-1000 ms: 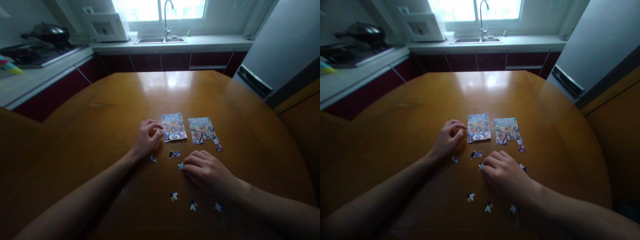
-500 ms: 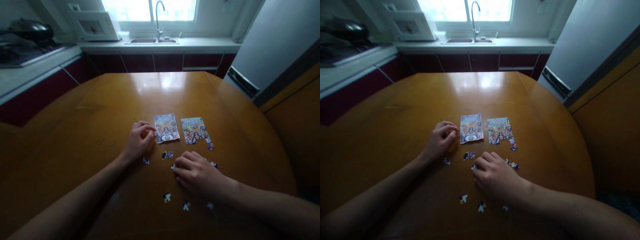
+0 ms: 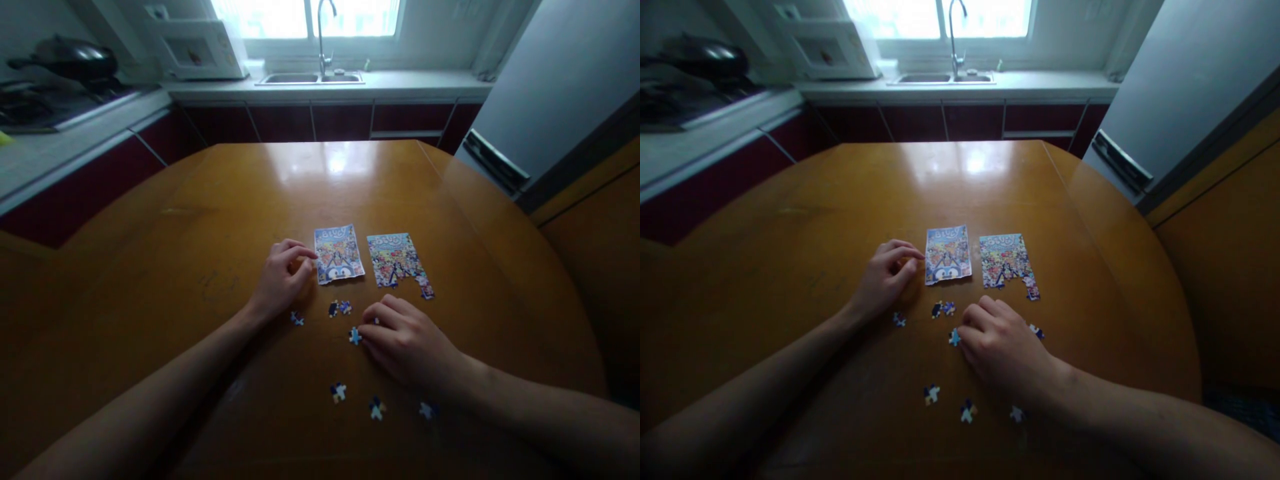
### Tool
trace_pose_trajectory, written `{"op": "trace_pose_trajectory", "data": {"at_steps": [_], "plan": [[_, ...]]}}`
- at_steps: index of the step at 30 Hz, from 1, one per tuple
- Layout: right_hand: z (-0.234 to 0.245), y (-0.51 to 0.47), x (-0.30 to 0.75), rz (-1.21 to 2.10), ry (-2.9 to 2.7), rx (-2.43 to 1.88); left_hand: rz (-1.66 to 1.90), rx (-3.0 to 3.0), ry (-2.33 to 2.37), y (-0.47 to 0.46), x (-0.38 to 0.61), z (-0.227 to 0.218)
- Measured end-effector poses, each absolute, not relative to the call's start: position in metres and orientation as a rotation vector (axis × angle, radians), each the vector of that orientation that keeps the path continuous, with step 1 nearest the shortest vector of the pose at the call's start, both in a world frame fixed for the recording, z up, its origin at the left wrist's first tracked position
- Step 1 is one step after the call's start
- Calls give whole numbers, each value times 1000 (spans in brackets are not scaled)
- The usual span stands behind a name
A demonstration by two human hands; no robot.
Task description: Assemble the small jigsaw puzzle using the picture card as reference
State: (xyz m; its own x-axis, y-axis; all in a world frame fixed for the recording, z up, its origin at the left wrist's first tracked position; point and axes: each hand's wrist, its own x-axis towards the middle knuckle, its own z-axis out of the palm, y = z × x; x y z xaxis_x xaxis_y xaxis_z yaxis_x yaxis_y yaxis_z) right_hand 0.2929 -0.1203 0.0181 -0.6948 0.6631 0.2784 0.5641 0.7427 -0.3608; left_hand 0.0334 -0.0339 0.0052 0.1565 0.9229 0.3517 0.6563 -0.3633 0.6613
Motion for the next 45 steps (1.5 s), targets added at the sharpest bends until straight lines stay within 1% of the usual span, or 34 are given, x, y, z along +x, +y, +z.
{"op": "trace_pose_trajectory", "data": {"at_steps": [10,20,30,45], "plan": [[14,-120,288,352,-2524,-1059,1042,2095,1516,-33,34,4],[14,-119,289,342,-2575,-1031,1036,2102,1524,-34,33,4],[15,-116,294,413,-2591,-922,1034,2089,1523,-34,33,4],[18,-116,294,366,-2629,-954,1020,2111,1519,-33,31,3]]}}
